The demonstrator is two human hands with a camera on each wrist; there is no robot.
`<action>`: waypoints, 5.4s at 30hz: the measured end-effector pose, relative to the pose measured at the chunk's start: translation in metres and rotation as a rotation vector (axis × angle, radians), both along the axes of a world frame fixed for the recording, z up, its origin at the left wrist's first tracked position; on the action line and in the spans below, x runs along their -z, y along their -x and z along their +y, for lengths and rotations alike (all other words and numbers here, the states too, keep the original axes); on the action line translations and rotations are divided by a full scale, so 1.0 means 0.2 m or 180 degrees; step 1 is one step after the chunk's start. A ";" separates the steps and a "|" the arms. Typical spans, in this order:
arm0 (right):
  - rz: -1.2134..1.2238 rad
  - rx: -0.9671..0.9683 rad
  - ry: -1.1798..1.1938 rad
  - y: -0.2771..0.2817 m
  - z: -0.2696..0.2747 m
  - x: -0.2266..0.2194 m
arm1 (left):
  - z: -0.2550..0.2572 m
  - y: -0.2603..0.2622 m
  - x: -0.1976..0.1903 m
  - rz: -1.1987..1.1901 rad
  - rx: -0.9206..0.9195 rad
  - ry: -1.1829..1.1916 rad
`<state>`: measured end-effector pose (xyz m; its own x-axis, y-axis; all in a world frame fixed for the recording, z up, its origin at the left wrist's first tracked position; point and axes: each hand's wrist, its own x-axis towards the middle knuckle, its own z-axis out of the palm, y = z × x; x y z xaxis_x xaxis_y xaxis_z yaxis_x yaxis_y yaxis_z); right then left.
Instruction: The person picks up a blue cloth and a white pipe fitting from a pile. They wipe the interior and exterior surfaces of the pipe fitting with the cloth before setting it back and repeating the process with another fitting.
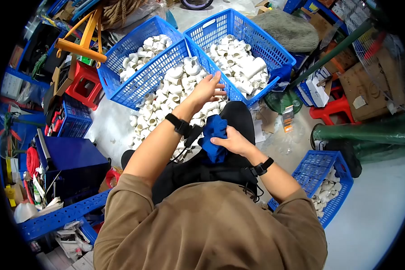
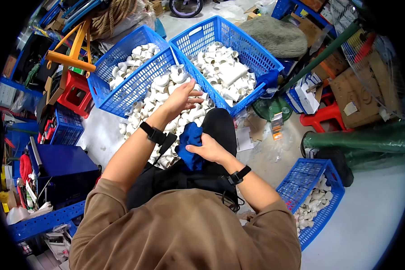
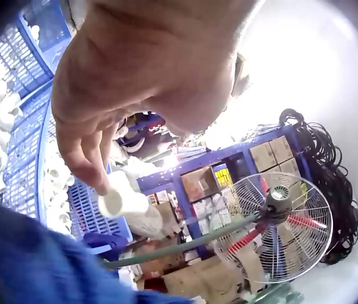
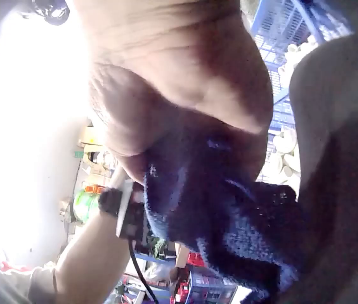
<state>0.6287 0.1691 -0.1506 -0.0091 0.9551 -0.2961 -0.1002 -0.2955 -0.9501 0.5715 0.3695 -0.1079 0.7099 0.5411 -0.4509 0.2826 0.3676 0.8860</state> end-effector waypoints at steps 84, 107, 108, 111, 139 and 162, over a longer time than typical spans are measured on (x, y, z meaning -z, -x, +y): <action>-0.4255 -0.1314 -0.1638 0.38 0.60 -0.74 | 0.10 1.11 -0.29 -0.0361 0.0006 -0.3736; -0.2325 -0.0725 -0.2695 0.23 0.15 -0.81 | -0.32 0.95 -0.40 -0.0771 0.0002 -0.3946; -0.2243 -0.0752 -0.2376 0.22 0.12 -0.82 | -0.34 0.95 -0.40 -0.0766 0.0005 -0.3957; -0.2092 -0.0840 -0.2016 0.20 0.11 -0.82 | -0.39 0.96 -0.41 -0.0402 -0.0219 -0.3759; -0.1085 -0.0872 -0.2765 0.01 -0.04 -0.92 | -0.50 0.90 -0.60 -0.1191 0.0260 -0.4513; -0.0949 -0.0668 -0.1372 -0.10 0.08 -0.63 | -0.49 0.88 -0.54 -0.1198 0.1238 -0.3782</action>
<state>0.6485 0.1843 -0.0244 -0.1875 0.9770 0.1017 0.2100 0.1410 -0.9675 0.3956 0.2711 0.0009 0.8863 0.2009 0.4172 -0.1424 -0.7390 0.6585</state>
